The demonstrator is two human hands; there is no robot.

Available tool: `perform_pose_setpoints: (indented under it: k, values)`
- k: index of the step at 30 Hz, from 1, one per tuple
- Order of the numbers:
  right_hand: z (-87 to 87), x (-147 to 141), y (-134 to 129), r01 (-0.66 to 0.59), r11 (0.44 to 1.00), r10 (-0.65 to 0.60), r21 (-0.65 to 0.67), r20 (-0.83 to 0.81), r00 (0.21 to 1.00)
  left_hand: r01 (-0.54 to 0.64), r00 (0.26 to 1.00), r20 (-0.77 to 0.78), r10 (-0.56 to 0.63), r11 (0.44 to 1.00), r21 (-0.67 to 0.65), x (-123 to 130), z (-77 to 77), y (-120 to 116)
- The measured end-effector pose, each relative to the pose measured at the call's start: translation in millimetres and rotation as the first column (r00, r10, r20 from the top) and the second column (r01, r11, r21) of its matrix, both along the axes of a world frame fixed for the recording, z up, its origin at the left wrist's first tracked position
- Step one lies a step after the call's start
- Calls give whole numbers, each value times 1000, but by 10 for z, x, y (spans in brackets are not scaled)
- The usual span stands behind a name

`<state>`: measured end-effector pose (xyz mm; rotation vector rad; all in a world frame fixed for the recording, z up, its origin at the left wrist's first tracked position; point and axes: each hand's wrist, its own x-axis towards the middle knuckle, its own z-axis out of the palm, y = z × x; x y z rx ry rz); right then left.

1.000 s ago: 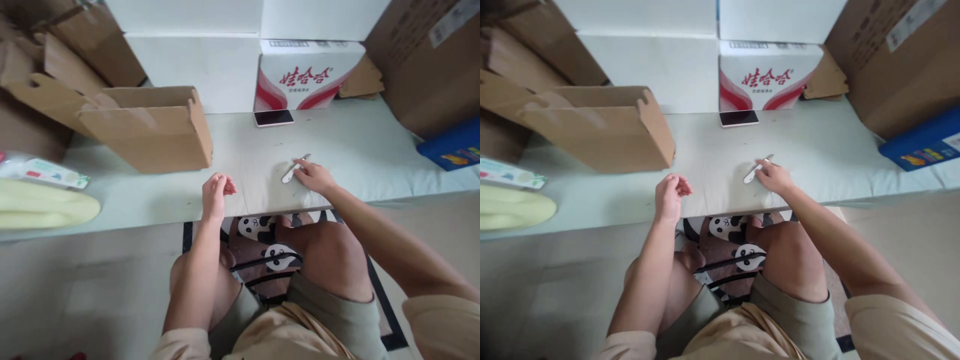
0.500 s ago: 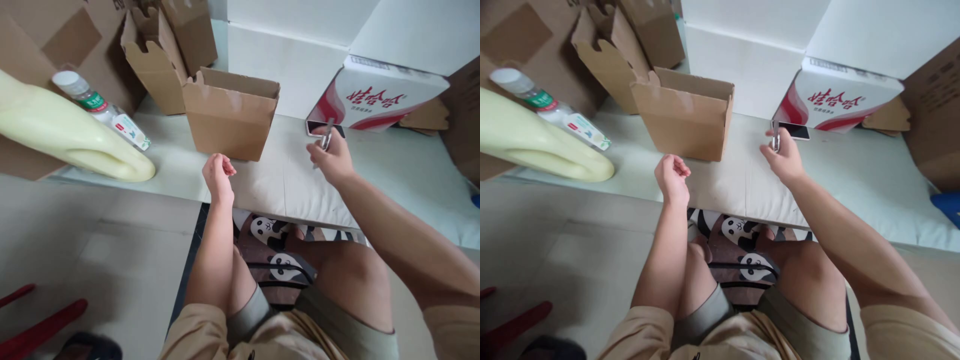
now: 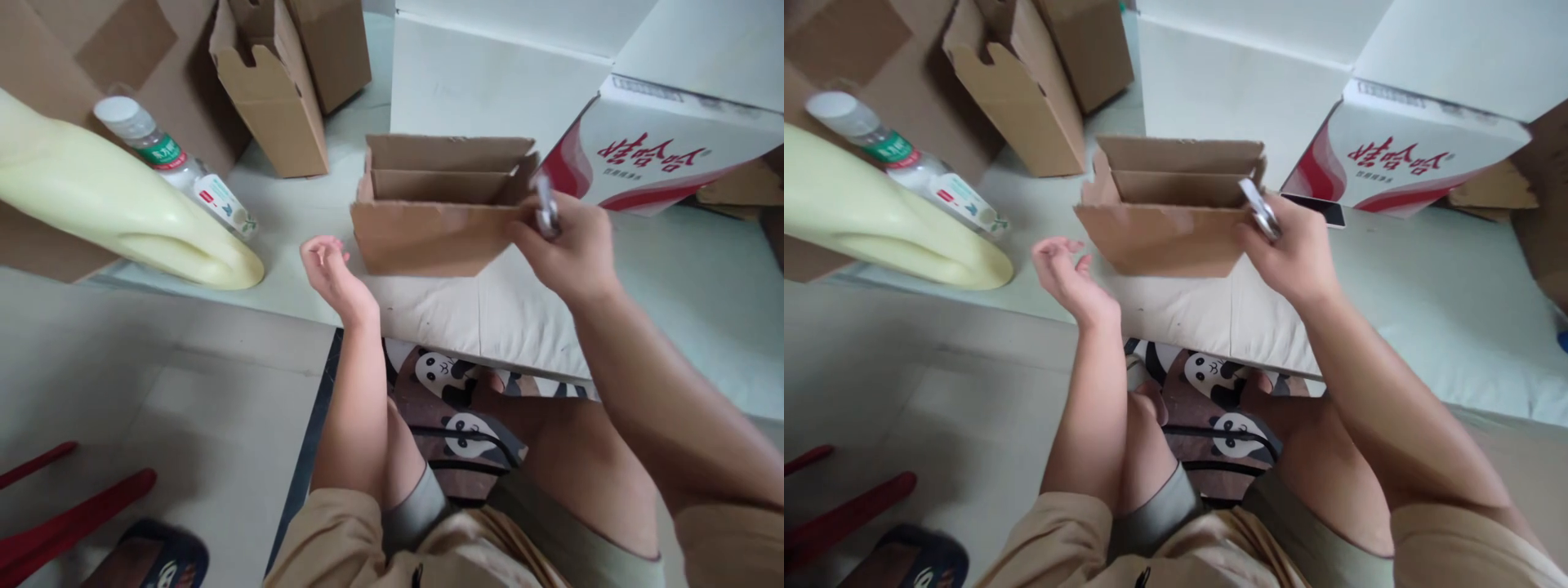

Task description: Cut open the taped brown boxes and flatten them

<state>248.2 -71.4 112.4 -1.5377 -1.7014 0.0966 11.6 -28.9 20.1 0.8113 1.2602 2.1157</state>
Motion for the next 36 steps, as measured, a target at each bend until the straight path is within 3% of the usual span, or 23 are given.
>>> perform_pose_setpoints:
  k: [3,6,9,13,16,21,26,31,33,36]
  values:
    - [-61,229,-512,53,996,-49,72,-59,997,208,966,-183,-184,970,123,47,-47,-9]
    - [-199,425,-832,99,990,-85,102,-129,988,485,841,-355,-408,859,164,199,-46,-49]
    - [-343,553,-963,147,981,-120,123,-200,972,653,721,-417,-554,745,138,352,-28,-76]
    - [-486,668,-993,125,984,-81,129,-301,950,761,590,-417,-691,649,1,449,-66,-47]
    - [-547,741,-987,129,980,-70,151,-348,935,759,561,-394,-728,642,-107,474,-118,-20]
    - [-556,845,-976,161,938,-80,306,-261,962,728,590,-396,-703,676,-117,506,-142,-29]
    - [-574,901,-1002,-38,976,112,213,-346,931,720,610,-366,-703,684,-114,565,-124,-53]
    - [-641,863,-1033,-221,957,285,190,-452,845,726,619,-309,-722,676,-124,634,-96,-92]
    - [-683,838,-1038,-188,964,257,186,-490,833,730,624,-296,-724,674,-111,655,-89,-108]
    - [-747,807,-1032,-33,983,124,181,-522,844,742,631,-276,-726,668,-59,685,-77,-128]
